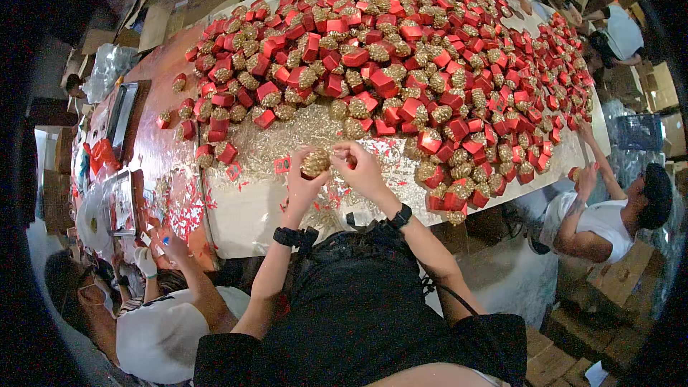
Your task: Manually assemble or sort small red and gold textured objects on a large workspace table.
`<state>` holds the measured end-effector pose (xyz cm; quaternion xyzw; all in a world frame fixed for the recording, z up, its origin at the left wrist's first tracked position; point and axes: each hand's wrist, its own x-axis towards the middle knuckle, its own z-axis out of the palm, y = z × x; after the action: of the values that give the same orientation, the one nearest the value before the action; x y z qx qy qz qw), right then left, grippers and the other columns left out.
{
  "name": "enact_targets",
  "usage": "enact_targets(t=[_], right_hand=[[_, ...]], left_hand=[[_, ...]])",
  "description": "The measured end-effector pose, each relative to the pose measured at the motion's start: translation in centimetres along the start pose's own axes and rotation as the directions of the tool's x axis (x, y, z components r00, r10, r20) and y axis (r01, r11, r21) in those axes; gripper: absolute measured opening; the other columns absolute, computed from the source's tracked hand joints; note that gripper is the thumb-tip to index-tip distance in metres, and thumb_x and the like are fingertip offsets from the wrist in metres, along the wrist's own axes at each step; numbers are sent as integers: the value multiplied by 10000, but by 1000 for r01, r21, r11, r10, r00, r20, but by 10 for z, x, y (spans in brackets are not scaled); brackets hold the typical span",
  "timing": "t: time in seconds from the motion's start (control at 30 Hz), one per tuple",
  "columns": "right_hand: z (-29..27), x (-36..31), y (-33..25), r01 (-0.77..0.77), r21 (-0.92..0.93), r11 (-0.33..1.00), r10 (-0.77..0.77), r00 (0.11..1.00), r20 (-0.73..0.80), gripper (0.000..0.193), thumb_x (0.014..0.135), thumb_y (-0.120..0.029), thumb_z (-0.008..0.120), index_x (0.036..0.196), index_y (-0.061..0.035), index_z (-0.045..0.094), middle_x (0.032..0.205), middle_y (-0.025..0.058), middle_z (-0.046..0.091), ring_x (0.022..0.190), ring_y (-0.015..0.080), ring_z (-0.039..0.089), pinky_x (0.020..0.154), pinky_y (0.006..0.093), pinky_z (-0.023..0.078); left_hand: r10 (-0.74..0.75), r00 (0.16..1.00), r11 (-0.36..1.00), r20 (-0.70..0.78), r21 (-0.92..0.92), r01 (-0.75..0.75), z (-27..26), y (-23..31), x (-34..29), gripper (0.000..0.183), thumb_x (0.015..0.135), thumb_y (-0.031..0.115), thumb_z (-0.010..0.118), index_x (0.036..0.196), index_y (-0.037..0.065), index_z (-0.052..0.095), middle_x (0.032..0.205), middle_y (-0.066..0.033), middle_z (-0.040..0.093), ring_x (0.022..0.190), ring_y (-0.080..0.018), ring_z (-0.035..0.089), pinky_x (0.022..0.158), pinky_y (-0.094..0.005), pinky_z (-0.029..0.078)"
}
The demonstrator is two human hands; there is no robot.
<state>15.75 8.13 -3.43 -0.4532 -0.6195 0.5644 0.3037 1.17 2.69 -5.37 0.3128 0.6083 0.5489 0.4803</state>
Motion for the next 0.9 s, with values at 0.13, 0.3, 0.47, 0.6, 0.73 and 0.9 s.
enact_targets(t=[0.13, 0.3, 0.47, 0.6, 0.73, 0.9], right_hand=[[2, -6, -7, 127, -19, 992, -128, 992, -14, 187, 781, -126, 627, 929, -14, 597, 787, 66, 601, 713, 121, 564, 624, 244, 441], [-4, -8, -21, 297, -211, 931, -325, 939, -111, 145, 751, -62, 634, 886, -11, 623, 786, 76, 601, 702, 151, 557, 627, 249, 433], [-8, -7, -20, 338, -96, 936, -347, 933, -99, 130, 745, -18, 626, 873, -18, 648, 818, 72, 618, 793, 169, 578, 713, 258, 440], [-17, -3, -16, 326, -70, 943, -328, 945, -14, 182, 715, 9, 630, 891, -26, 661, 850, 101, 622, 789, 192, 581, 706, 275, 457], [-23, -3, -20, 334, -159, 929, -329, 943, 57, 180, 707, 24, 625, 879, -15, 659, 837, 101, 625, 796, 199, 578, 701, 282, 461], [-15, -4, -16, 369, -94, 925, -378, 920, -104, 236, 683, 109, 545, 855, -7, 656, 763, 96, 611, 787, 201, 570, 680, 284, 461]], left_hand=[[290, 955, 905, 60, 307, -294, 3, 18, -11, 503, 598, 37, 651, 1082, 60, 517, 1019, -108, 563, 971, -236, 551, 838, -337, 429], [425, 885, 774, 189, 431, -464, 1, 19, -16, 494, 599, 43, 654, 1075, 60, 525, 1019, -101, 578, 940, -238, 566, 819, -317, 436], [425, 885, 770, 190, 437, -464, 2, 27, -22, 532, 584, 75, 681, 1095, 85, 531, 1036, -125, 582, 954, -292, 548, 828, -360, 430], [406, 892, 758, 200, 471, -451, 3, 27, -25, 522, 587, 78, 674, 1091, 85, 536, 1019, -113, 585, 938, -277, 557, 823, -348, 432], [396, 898, 778, 195, 448, -440, 4, 26, -22, 513, 593, 65, 667, 1089, 78, 538, 996, -111, 581, 916, -256, 567, 805, -329, 438], [451, 866, 739, 216, 453, -498, 12, 28, -24, 527, 601, 79, 684, 1103, 70, 525, 988, -117, 576, 929, -267, 561, 804, -335, 436]])
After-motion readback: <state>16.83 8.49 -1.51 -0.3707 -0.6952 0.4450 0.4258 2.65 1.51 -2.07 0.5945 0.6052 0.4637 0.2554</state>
